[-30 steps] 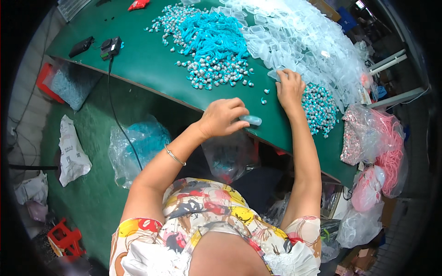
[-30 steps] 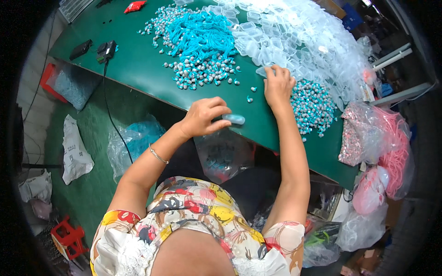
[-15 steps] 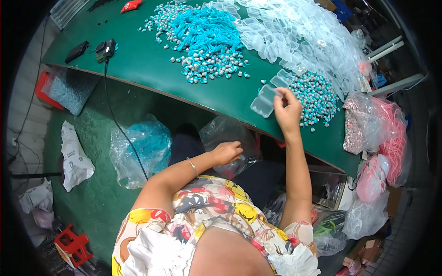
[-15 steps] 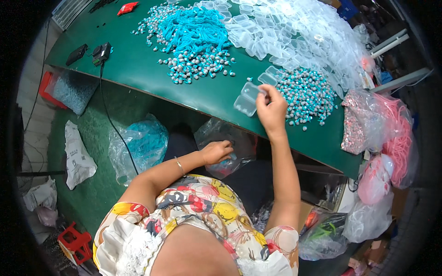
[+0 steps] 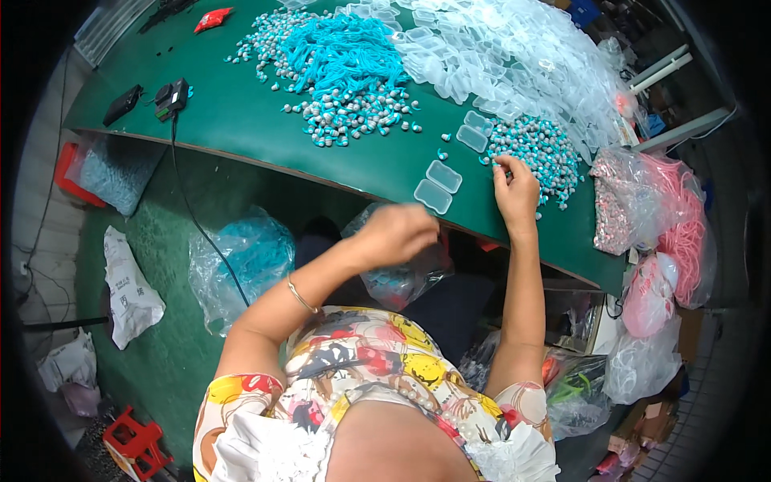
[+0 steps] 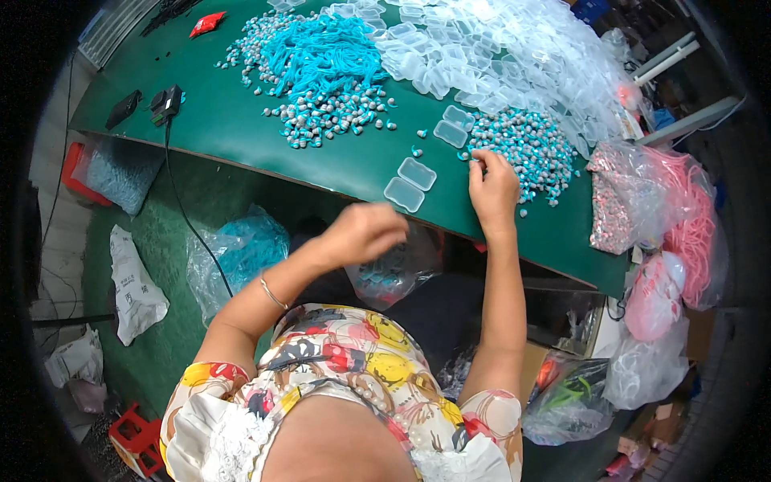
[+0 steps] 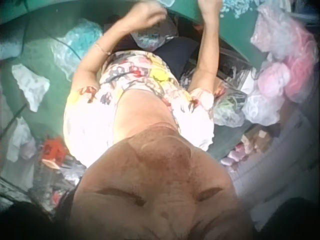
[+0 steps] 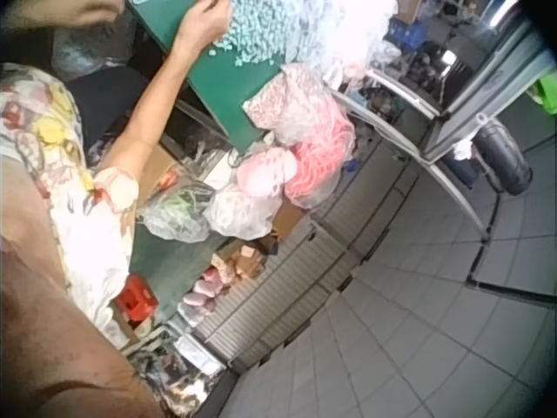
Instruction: The person repeatedly picks up small teal and white beads from a green table and places them into small clear plastic containers. They then close the containers and set them aside. The task involves repetitive pick-and-place actions with beads and containers.
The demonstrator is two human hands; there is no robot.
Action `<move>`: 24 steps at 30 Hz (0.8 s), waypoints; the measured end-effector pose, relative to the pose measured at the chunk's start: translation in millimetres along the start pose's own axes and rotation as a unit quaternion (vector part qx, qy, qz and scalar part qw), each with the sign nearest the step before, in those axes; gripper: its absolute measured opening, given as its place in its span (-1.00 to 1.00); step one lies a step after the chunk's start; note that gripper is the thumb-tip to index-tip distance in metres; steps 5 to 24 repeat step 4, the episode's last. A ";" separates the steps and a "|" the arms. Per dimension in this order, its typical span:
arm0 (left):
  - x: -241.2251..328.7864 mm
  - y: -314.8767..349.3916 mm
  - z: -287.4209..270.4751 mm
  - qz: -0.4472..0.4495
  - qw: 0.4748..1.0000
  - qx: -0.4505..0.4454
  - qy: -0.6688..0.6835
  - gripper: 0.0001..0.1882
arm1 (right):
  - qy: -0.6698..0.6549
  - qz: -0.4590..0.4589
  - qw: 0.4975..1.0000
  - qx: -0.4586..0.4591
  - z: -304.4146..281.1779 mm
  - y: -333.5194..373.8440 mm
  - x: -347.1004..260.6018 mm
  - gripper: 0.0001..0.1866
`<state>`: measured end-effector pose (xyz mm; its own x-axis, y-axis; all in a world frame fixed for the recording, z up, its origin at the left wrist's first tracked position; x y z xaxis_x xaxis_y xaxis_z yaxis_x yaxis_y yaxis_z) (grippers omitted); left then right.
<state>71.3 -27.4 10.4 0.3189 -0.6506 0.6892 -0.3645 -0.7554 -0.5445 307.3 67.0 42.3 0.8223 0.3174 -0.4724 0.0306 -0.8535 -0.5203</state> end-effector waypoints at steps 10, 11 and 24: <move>-26.0 -58.7 -28.3 -0.094 0.982 0.121 -0.112 -0.86 | 0.070 -0.047 0.996 -0.026 7.2 -5.4 -6.5 -0.84; -26.0 -58.7 -28.3 -0.094 0.982 0.121 -0.112 -0.86 | 0.070 -0.047 0.996 -0.026 7.2 -5.4 -6.5 -0.84; -26.0 -58.7 -28.3 -0.094 0.982 0.121 -0.112 -0.86 | 0.070 -0.047 0.996 -0.026 7.2 -5.4 -6.5 -0.84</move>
Point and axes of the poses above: each hand's wrist, its own y-axis away from the middle knuckle, its own z-axis out of the palm, x = y × z, the point moved 2 cm from there along -y, towards the middle knuckle, and after that the axes turned 6 degrees about x, right-handed, at the moved point
